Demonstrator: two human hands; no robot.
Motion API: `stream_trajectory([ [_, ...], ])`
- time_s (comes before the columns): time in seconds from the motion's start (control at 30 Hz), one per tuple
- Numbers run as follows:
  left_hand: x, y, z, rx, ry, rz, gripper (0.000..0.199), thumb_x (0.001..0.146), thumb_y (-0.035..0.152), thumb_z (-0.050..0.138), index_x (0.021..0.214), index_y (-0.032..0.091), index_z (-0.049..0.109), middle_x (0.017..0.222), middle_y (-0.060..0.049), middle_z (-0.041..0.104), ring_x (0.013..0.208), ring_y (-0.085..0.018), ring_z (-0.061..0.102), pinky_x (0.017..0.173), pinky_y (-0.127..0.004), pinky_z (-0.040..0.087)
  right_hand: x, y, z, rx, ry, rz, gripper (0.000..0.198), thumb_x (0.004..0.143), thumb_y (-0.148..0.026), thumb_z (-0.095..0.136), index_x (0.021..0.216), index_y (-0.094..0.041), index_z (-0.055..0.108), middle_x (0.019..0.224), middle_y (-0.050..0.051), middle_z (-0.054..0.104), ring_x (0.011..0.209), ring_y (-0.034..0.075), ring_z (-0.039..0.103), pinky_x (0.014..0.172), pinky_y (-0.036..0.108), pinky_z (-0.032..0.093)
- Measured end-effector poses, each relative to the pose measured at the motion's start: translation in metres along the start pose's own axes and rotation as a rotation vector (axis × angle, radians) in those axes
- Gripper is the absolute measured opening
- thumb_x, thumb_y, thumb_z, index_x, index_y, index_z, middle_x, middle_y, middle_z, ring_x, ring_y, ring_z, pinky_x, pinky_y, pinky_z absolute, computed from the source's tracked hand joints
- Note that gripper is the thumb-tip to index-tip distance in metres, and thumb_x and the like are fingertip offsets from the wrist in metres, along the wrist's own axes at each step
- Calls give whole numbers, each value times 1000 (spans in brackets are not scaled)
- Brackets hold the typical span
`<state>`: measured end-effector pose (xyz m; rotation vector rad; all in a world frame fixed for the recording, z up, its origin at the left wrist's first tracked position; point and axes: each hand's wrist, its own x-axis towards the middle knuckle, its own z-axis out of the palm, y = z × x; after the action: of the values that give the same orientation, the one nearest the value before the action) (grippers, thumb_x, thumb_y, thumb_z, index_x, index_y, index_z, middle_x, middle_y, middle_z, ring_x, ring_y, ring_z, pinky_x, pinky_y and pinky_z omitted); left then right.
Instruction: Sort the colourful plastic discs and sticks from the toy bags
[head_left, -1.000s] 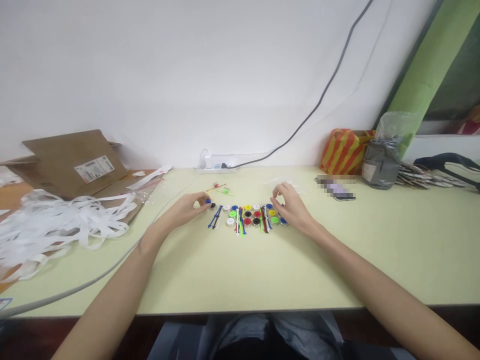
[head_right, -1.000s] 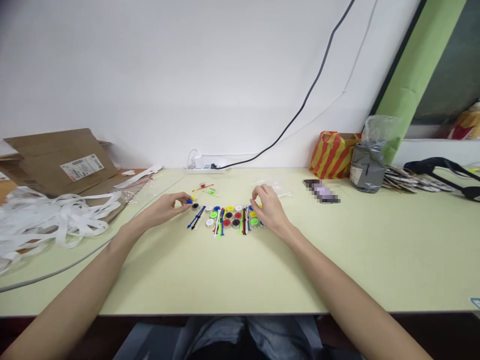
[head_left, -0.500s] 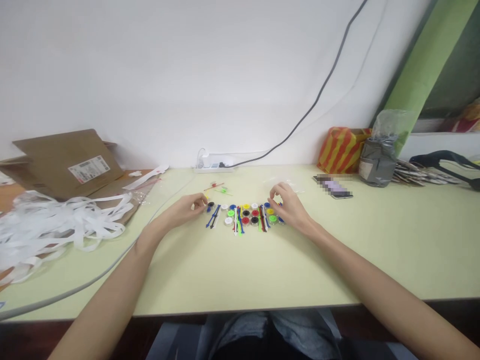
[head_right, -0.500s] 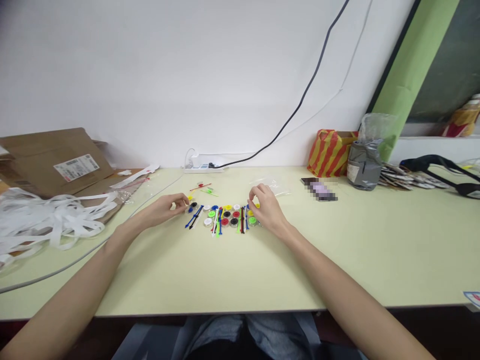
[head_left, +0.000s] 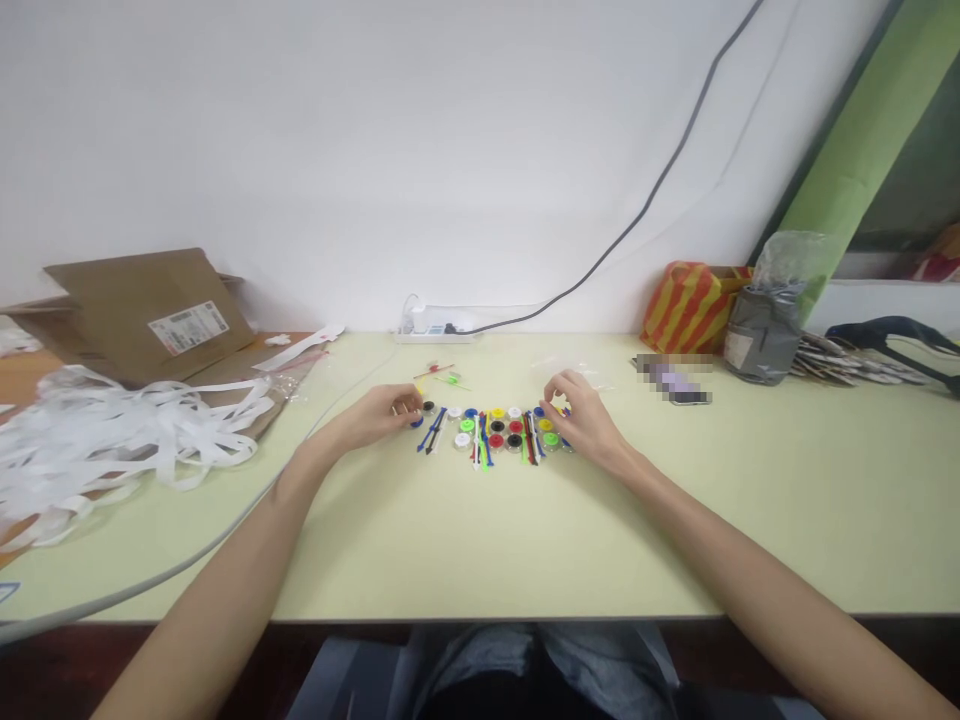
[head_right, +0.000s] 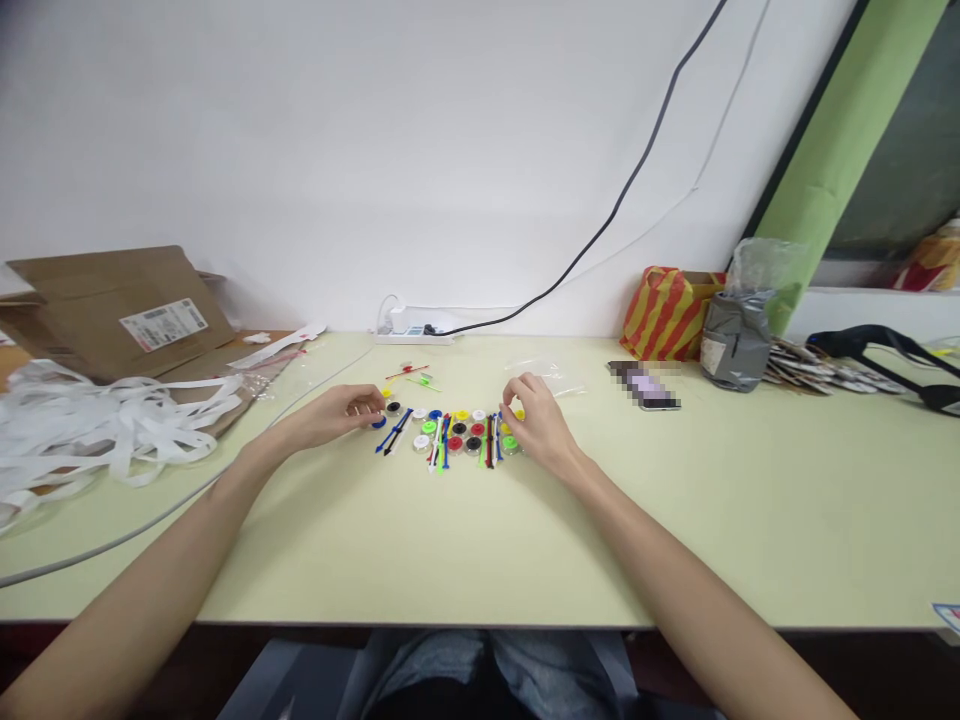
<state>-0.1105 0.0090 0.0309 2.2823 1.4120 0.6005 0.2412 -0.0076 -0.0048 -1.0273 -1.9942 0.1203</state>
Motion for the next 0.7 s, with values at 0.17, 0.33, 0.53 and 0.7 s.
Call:
stream_trajectory([
  [0.17,1,7,4,-59,-13,33,33,82,48,57,97,20,67,82,-7,69,73,-21,64,66,-32,51,0,0,1,7,-10,-5,9,84,-14,53,82,-22,50,90,6,56,89,23,53,78,35,43],
  [0.33,3,-3,5,57,12,13,29,80,46,56,90,22,70,90,-7,71,79,-22,64,71,-31,49,-1,0,1,14,-17,0,9,84,-14,53,82,-22,50,91,6,56,90,23,53,79,35,43],
  [0.53,0,-9,1,162,92,6,27,81,46,55,79,23,69,76,-5,68,65,-20,58,61,-30,41,-1,-3,0,12,-29,1,9,84,-13,52,82,-22,51,90,6,56,89,23,53,78,35,44],
  [0.7,-1,-1,0,179,35,-25,30,78,50,58,68,22,64,62,-3,61,54,-18,50,52,-29,31,-1,-8,-1,26,-51,5,10,85,-13,51,81,-23,50,89,5,55,88,23,53,77,34,44],
])
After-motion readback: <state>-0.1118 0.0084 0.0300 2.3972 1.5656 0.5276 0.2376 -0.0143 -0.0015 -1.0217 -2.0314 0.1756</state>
